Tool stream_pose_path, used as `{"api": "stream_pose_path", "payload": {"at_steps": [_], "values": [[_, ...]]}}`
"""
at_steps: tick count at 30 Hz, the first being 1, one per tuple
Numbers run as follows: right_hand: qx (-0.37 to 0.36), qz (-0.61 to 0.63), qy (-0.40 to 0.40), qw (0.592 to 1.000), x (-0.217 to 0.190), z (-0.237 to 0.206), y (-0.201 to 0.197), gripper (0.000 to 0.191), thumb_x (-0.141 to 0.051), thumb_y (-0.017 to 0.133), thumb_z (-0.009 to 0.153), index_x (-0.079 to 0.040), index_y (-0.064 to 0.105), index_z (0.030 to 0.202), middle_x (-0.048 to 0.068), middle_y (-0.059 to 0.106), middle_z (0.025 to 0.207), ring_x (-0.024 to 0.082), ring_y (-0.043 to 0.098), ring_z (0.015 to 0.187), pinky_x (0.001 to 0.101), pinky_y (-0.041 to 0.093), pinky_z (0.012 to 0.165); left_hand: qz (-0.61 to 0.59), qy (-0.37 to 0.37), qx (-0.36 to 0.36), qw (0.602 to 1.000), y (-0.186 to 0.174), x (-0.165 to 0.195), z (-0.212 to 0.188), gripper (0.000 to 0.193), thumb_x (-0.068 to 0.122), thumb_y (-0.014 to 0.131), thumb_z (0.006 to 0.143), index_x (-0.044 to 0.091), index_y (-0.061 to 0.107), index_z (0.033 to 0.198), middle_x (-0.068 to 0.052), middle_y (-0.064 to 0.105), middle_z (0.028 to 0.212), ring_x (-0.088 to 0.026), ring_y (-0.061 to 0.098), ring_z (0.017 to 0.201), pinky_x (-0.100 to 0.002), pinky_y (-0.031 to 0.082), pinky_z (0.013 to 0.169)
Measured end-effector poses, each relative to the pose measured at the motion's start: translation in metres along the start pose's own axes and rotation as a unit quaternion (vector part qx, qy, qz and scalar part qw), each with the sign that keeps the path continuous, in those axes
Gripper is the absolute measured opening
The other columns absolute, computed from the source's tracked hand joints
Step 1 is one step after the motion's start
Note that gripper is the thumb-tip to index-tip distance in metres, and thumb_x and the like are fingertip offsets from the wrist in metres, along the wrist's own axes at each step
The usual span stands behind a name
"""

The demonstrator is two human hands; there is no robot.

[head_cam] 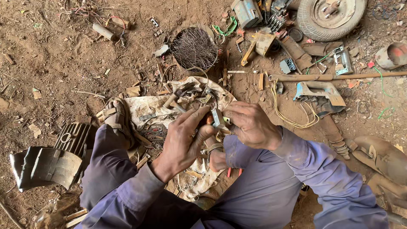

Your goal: The person sits on the ground and disassembles a small electric motor, using a screwdriver to pry at the housing and remove the copper coil, then uses a hammer to tap the motor parts apart and sorts the separated pieces on a cloth.

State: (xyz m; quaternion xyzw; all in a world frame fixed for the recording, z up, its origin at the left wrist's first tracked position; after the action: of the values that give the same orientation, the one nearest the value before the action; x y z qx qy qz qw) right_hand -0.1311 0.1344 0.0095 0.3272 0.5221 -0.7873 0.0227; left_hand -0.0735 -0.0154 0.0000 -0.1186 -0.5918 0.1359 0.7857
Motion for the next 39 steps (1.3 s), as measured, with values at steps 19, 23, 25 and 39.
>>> {"api": "stream_pose_path", "payload": {"at_steps": [19, 23, 25, 39], "values": [[0.028, 0.003, -0.060, 0.998, -0.025, 0.016, -0.017, 0.021, -0.010, 0.072, 0.080, 0.001, 0.068, 0.098, 0.010, 0.068, 0.097, 0.031, 0.069, 0.090, 0.0420, 0.057, 0.075, -0.102, -0.028, 0.045, 0.993, -0.015, -0.006, 0.001, 0.027, 0.021, 0.063, 0.104, 0.001, 0.064, 0.122, -0.012, 0.069, 0.117, -0.022, 0.068, 0.098, -0.035, 0.056, 0.084], [0.025, 0.001, -0.022, 0.999, -0.020, 0.018, -0.018, 0.020, -0.013, 0.074, 0.086, -0.001, 0.069, 0.100, 0.008, 0.068, 0.097, 0.031, 0.069, 0.090, 0.0417, 0.056, 0.076, -0.060, 0.030, 0.055, 0.996, -0.022, 0.009, 0.001, 0.026, 0.026, 0.067, 0.102, 0.004, 0.065, 0.116, -0.015, 0.067, 0.125, -0.028, 0.068, 0.116, -0.040, 0.056, 0.098], [0.017, 0.015, -0.007, 1.000, -0.015, 0.017, -0.015, 0.022, -0.017, 0.076, 0.088, -0.001, 0.070, 0.101, 0.009, 0.068, 0.096, 0.030, 0.069, 0.088, 0.0419, 0.056, 0.075, -0.091, 0.019, 0.034, 0.995, -0.019, 0.006, 0.003, 0.025, 0.027, 0.069, 0.102, 0.005, 0.066, 0.115, -0.012, 0.070, 0.120, -0.026, 0.071, 0.115, -0.038, 0.058, 0.098], [0.010, 0.053, 0.043, 0.998, 0.007, 0.009, -0.010, 0.027, -0.006, 0.070, 0.085, 0.000, 0.071, 0.111, 0.017, 0.072, 0.110, 0.037, 0.070, 0.099, 0.0422, 0.058, 0.084, -0.188, -0.103, -0.029, 0.976, -0.001, -0.020, 0.004, 0.043, 0.017, 0.076, 0.092, -0.004, 0.063, 0.127, -0.015, 0.073, 0.110, -0.024, 0.075, 0.100, -0.035, 0.063, 0.087]]}}
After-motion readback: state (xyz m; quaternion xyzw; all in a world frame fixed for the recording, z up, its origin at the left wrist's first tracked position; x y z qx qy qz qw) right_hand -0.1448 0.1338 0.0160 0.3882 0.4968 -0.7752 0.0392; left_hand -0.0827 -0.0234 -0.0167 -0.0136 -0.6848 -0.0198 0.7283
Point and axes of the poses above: each hand's wrist, its own z-axis towards the middle knuckle, its own y-axis out of the palm, x = y × z, the point moved 9 cm from there along z, towards the middle knuckle
